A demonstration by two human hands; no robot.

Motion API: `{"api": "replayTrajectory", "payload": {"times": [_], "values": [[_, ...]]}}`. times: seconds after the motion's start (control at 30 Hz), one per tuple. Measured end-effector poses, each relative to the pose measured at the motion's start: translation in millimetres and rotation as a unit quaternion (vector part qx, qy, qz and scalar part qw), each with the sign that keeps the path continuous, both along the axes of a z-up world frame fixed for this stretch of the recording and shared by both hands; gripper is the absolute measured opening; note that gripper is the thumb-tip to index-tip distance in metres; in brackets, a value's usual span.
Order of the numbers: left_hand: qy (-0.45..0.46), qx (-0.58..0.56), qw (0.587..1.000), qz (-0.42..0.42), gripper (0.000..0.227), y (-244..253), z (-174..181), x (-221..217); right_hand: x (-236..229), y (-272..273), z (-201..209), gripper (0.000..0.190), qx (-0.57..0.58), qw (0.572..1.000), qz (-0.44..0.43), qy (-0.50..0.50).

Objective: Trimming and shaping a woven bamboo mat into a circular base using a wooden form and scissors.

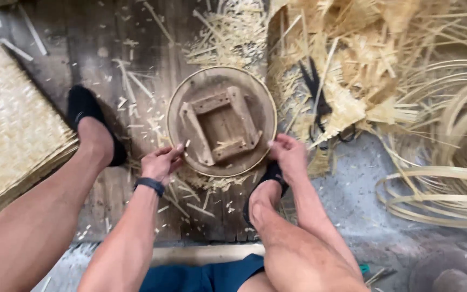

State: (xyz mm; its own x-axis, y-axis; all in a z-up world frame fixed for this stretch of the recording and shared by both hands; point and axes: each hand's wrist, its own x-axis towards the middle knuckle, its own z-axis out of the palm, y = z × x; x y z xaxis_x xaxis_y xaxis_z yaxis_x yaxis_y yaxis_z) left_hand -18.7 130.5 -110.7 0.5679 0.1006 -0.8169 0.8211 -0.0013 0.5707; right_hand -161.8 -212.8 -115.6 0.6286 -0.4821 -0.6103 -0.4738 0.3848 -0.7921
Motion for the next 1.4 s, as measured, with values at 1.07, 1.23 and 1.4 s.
{"api": "replayTrajectory", "payload": {"times": [1.07, 1.23, 1.4], "values": [[-0.492, 0.183, 0.791, -0.314, 0.038, -119.8, 225.1, 15.1, 111.3, 33.9, 212.1, 0.076, 0.220, 0.926, 0.125, -0.281], [-0.603, 0.095, 0.737, -0.291, 0.042, -136.9, 202.0, 1.3, 68.5, 13.3, 181.9, 0.081, 0.346, 0.894, -0.118, -0.257], [-0.564, 0.178, 0.795, -0.132, 0.058, -120.9, 156.1, 52.9, -12.8, -22.6, 123.8, 0.081, -0.109, 0.968, -0.039, -0.224]]}}
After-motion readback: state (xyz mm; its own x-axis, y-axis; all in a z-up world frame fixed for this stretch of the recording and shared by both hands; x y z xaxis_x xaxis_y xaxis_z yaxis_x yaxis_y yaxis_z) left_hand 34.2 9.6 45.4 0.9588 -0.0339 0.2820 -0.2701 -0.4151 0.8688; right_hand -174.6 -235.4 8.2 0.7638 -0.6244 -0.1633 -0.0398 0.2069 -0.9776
